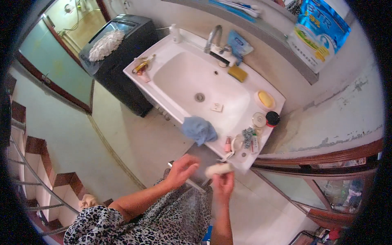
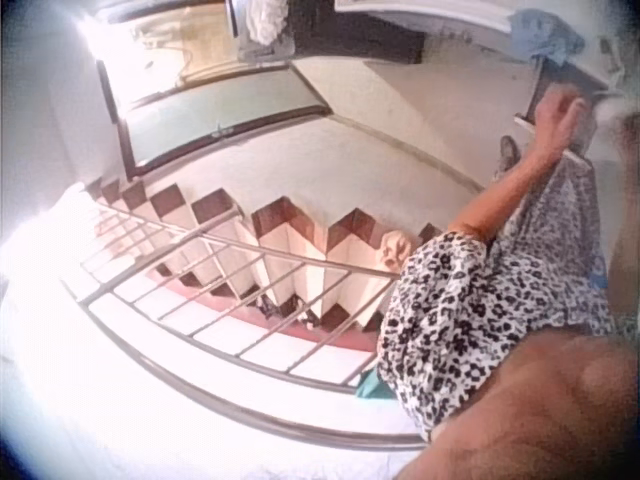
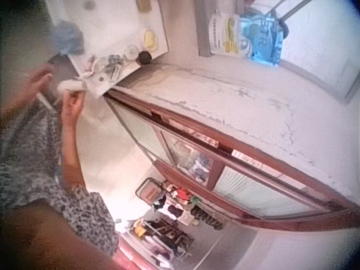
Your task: The person washes a blue cloth, a tan cloth, and a red lid in a bathroom sink, then carries the items through a doorway into a courtyard and back to the sink to wash a white elastic strap.
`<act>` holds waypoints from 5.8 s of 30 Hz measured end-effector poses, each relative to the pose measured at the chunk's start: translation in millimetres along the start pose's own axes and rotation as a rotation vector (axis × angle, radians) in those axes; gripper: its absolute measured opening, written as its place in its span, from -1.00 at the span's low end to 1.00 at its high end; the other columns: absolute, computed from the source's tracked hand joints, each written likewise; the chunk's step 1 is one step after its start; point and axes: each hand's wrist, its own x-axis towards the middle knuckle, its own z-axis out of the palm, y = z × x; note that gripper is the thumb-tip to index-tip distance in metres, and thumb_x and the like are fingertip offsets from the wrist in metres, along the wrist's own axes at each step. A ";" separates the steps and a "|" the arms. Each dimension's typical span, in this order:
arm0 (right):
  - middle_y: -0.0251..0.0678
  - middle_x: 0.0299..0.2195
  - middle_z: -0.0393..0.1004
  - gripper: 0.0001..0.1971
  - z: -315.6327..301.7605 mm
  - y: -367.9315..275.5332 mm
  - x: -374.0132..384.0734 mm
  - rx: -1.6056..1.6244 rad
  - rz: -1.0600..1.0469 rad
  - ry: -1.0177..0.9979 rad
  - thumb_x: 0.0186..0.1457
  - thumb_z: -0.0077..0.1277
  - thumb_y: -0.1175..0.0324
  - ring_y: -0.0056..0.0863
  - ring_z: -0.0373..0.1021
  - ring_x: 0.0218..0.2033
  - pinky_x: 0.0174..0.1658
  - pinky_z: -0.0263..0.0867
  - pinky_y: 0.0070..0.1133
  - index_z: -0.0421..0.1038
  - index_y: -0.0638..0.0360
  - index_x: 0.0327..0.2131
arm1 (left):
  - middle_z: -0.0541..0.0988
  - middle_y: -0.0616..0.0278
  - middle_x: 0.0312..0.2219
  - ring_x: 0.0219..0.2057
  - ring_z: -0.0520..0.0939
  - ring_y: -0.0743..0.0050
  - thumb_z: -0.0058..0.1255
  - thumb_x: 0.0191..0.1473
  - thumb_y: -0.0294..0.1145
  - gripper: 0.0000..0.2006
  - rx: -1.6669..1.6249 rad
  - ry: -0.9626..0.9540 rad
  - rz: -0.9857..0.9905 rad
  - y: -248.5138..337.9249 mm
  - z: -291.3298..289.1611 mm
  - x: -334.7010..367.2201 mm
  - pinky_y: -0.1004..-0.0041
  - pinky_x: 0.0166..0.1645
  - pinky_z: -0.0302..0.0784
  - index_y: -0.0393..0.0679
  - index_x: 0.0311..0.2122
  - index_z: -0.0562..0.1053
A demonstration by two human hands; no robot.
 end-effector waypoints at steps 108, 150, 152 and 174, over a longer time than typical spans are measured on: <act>-0.31 -0.22 0.34 -0.55 196.4 12.8 336.5 0.131 0.120 0.454 0.19 -0.30 0.09 -0.57 0.34 -0.38 -0.50 0.30 -0.65 0.12 0.08 0.08 | 0.45 0.15 -0.54 -0.59 0.46 0.42 -0.45 0.15 -0.04 -0.58 -0.385 -0.560 -0.445 4.4 -108.3 392.1 0.44 -0.58 0.34 -0.18 -0.21 0.34; -0.38 -0.48 0.41 -0.74 203.1 -6.7 348.6 0.268 0.357 0.220 0.15 -0.25 0.19 -0.67 0.31 -0.48 -0.41 0.28 -0.67 0.33 0.15 -0.27 | 0.48 0.16 -0.63 -0.82 0.42 0.34 -0.45 0.14 0.13 -0.45 -0.671 -0.685 -0.563 25.9 -117.9 391.4 0.45 -0.84 0.18 -0.20 -0.35 0.40; -0.34 -0.47 0.41 -0.74 209.0 0.3 353.9 0.123 0.127 0.427 0.14 -0.25 0.21 -0.63 0.31 -0.49 -0.40 0.27 -0.63 0.36 0.17 -0.32 | 0.50 0.11 -0.62 -0.76 0.47 0.26 -0.47 0.15 0.12 -0.45 -0.347 -0.549 -0.409 10.6 -104.3 389.2 0.39 -0.77 0.25 -0.21 -0.32 0.40; -0.21 -0.18 0.36 -0.58 246.6 55.6 344.2 -0.321 -0.220 0.691 0.19 -0.39 0.10 -0.27 0.30 -0.15 -0.02 0.17 -0.40 0.22 0.19 -0.04 | 0.41 0.30 -0.45 -0.43 0.35 0.57 -0.21 0.15 -0.18 -0.72 -0.458 -0.229 -0.002 -1.4 -105.7 379.7 0.52 -0.29 0.34 -0.22 -0.25 0.33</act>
